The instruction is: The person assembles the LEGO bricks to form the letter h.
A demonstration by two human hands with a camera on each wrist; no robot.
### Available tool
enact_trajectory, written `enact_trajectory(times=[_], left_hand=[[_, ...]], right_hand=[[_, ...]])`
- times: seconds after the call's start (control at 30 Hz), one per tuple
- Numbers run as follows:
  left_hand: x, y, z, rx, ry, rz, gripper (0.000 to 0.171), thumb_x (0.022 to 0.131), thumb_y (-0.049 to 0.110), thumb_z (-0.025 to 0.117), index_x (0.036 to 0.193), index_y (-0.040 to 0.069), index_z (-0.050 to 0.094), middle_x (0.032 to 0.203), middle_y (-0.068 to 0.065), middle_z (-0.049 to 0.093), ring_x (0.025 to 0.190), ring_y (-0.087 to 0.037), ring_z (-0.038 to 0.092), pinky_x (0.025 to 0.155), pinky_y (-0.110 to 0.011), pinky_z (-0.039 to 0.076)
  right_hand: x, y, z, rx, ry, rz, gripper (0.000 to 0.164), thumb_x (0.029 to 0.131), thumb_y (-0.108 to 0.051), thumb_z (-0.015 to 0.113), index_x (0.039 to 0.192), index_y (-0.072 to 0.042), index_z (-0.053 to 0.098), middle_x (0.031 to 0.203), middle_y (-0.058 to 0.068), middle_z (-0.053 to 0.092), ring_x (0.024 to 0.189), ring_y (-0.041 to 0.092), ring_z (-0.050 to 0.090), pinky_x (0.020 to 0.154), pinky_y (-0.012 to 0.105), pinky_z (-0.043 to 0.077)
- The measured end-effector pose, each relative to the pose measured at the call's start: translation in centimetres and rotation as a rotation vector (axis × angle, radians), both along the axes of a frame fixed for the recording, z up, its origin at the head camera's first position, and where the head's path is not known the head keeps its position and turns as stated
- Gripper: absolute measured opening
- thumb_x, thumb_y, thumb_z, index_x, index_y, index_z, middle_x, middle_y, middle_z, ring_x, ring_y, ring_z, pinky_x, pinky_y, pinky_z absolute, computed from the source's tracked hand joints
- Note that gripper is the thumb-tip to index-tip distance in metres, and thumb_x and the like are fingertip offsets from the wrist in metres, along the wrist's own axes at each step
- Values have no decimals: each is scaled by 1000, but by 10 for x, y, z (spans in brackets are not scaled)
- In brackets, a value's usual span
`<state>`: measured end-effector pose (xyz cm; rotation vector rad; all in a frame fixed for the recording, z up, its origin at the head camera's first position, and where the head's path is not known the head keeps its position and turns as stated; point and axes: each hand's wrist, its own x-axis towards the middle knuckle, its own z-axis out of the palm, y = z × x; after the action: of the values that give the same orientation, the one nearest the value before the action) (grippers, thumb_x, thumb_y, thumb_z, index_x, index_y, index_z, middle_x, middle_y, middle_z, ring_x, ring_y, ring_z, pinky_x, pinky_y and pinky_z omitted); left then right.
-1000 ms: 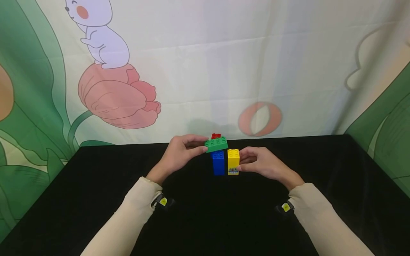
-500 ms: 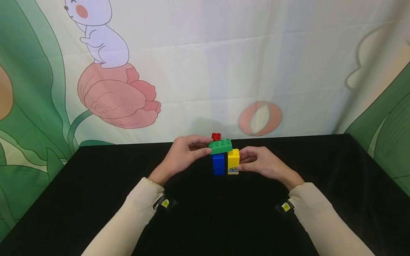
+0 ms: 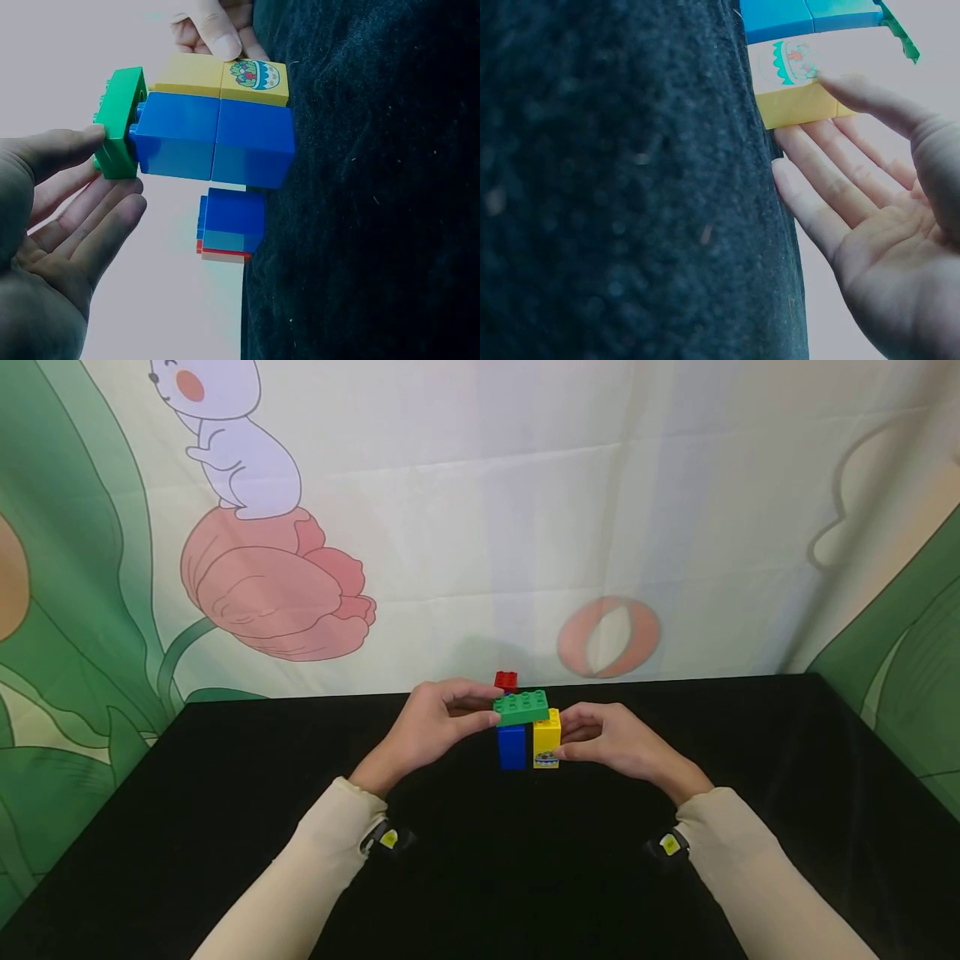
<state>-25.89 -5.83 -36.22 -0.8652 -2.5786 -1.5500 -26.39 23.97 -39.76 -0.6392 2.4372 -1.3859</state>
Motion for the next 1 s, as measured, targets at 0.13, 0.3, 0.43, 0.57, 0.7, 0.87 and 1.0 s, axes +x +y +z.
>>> enact_trajectory(times=[0.13, 0.3, 0.43, 0.57, 0.7, 0.87, 1.0], left_hand=[[0, 0, 0, -1, -1, 0, 29, 99, 10, 77, 126, 2, 75, 123, -10, 74, 104, -19, 74, 91, -28, 60], [0, 0, -1, 7, -7, -8, 29, 99, 10, 77, 127, 2, 75, 123, -10, 74, 104, -19, 74, 91, -28, 60], [0, 1, -1, 6, -5, -13, 29, 99, 9, 77, 127, 2, 75, 123, -10, 74, 105, -19, 74, 91, -28, 60], [0, 1, -1, 7, -3, -14, 29, 99, 9, 77, 126, 1, 75, 122, -10, 75, 104, -19, 74, 91, -28, 60], [1, 1, 0, 5, 0, -15, 28, 98, 9, 78, 126, 1, 75, 122, -10, 75, 104, -19, 74, 91, -28, 60], [2, 1, 1, 10, -3, -19, 28, 98, 8, 78, 125, 1, 75, 122, -11, 74, 104, -19, 74, 91, -28, 60], [1, 1, 0, 13, 3, -22, 28, 98, 7, 78, 125, 1, 75, 122, -11, 74, 104, -20, 73, 91, -28, 60]], right_hand=[[0, 0, 0, -2, -2, 1, 47, 96, -21, 79, 135, -2, 62, 124, 13, 71, 117, 29, 69, 99, 43, 57], [-1, 0, -1, 3, 4, 4, 47, 96, -22, 79, 135, -2, 62, 124, 13, 71, 117, 29, 69, 98, 41, 58], [-2, 0, -1, 14, 5, -4, 46, 96, -23, 80, 135, -3, 63, 124, 13, 71, 117, 29, 69, 98, 40, 58], [-2, 0, -2, 20, 6, -7, 46, 96, -23, 80, 134, -3, 64, 123, 12, 71, 117, 29, 69, 97, 39, 58], [-2, 1, -3, 17, 9, -2, 46, 96, -23, 79, 134, -3, 63, 124, 13, 71, 117, 29, 69, 97, 38, 58], [-3, 1, -3, 18, 0, -6, 47, 96, -23, 80, 135, -4, 63, 124, 12, 71, 117, 29, 69, 98, 40, 58], [-4, 0, -3, 20, -1, -10, 46, 96, -22, 80, 135, -5, 63, 123, 11, 72, 117, 29, 69, 99, 42, 58]])
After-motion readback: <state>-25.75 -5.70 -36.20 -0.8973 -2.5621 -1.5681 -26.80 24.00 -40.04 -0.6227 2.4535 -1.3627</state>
